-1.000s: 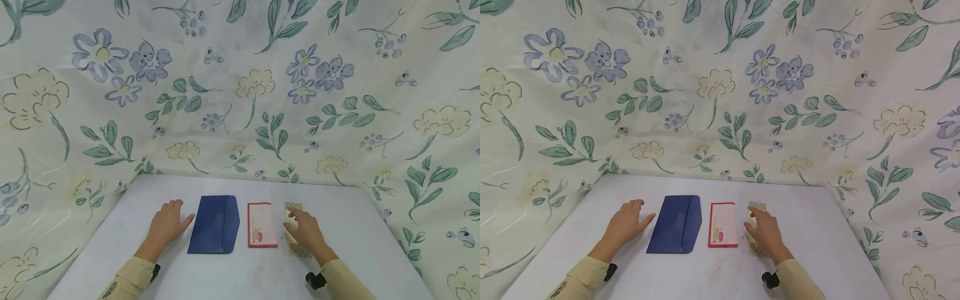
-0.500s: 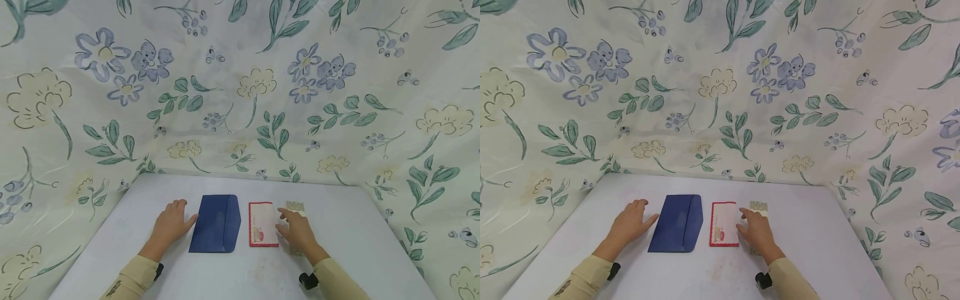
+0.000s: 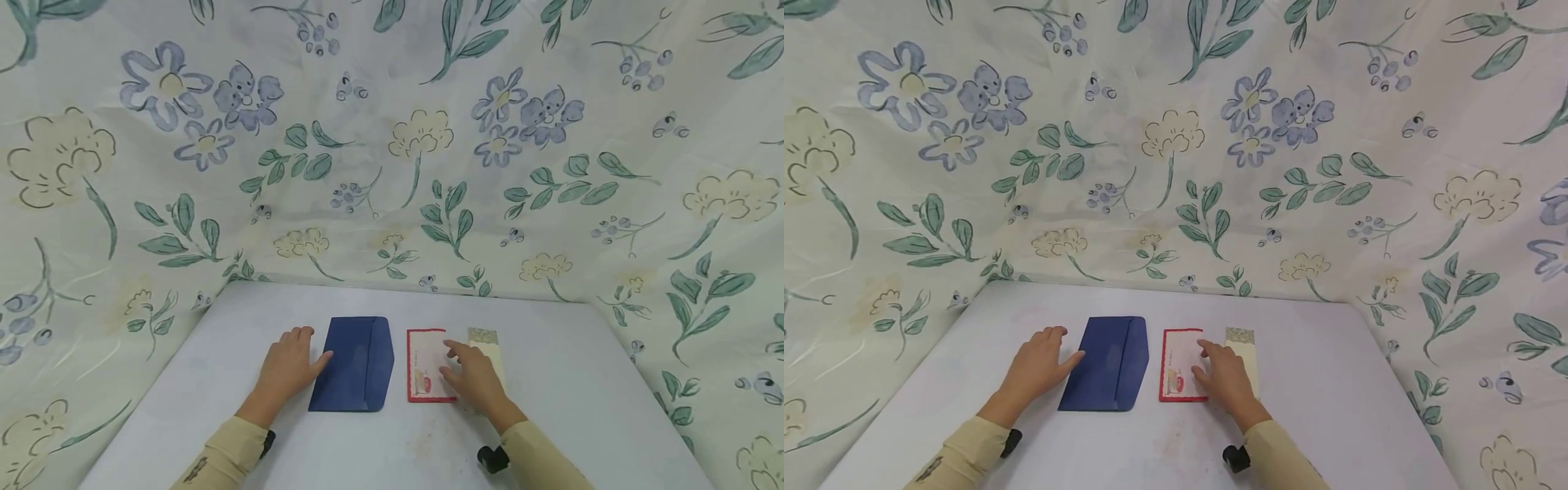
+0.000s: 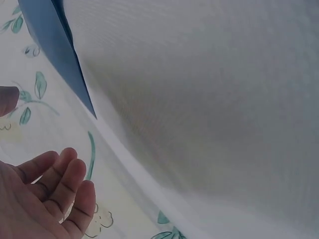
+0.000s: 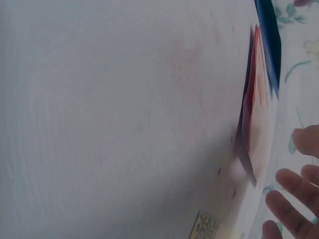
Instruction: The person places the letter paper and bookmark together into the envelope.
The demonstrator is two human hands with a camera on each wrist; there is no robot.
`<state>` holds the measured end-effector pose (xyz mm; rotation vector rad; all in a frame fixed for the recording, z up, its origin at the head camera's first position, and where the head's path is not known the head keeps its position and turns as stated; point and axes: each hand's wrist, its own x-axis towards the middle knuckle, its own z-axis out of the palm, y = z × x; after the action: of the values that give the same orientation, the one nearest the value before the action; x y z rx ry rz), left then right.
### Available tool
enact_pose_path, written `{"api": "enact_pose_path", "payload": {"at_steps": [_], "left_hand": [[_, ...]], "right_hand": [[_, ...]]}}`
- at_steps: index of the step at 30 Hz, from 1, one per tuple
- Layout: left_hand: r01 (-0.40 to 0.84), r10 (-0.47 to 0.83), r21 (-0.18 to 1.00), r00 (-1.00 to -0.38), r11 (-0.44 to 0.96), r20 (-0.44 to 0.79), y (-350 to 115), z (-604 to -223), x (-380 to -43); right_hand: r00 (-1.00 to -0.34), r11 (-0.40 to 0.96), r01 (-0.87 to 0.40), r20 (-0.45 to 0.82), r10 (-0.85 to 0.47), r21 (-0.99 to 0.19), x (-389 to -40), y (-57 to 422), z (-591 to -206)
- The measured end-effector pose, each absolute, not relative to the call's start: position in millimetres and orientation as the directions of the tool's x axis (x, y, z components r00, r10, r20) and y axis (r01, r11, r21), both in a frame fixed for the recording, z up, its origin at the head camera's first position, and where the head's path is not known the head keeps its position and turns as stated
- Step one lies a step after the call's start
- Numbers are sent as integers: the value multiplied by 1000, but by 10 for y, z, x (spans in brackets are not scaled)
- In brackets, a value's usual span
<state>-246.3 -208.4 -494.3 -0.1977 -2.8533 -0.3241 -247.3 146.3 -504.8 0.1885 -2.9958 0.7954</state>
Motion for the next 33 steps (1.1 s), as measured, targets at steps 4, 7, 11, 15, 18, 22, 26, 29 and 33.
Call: {"api": "enact_pose_path", "payload": {"at_steps": [4, 7, 11, 15, 18, 22, 26, 29, 33], "left_hand": [[158, 101, 200, -958, 967, 269, -2042, -4926, -2458], [156, 103, 190, -959, 969, 265, -2005, -4914, -2452], [164, 112, 173, -955, 971, 275, -1958, -4909, -2454], [174, 122, 169, -953, 970, 277, -1921, -4902, -2456], [176, 126, 168, -955, 970, 269, -1900, -4901, -2456], [180, 133, 158, -954, 971, 270, -1878, -4900, -2456], [187, 144, 142, -952, 972, 269, -1861, -4908, -2467], [189, 148, 142, -954, 972, 261, -1844, -4920, -2475], [194, 151, 151, -954, 969, 259, -1807, -4914, -2472]], "right_hand": [[-991, 862, -131, 65, -114, -490, -2481, 1425, -5061], [-989, 863, -145, 75, -124, -484, -2487, 1396, -5073], [-986, 858, -164, 83, -142, -486, -2483, 1352, -5068], [-984, 857, -177, 83, -156, -484, -2481, 1305, -5063], [-985, 859, -175, 81, -155, -482, -2486, 1269, -5072], [-985, 857, -175, 84, -154, -485, -2496, 1222, -5089], [-984, 850, -179, 83, -159, -496, -2496, 1181, -5109], [-983, 853, -182, 82, -163, -489, -2502, 1158, -5133], [-981, 862, -193, 87, -172, -469, -2513, 1135, -5162]]}}
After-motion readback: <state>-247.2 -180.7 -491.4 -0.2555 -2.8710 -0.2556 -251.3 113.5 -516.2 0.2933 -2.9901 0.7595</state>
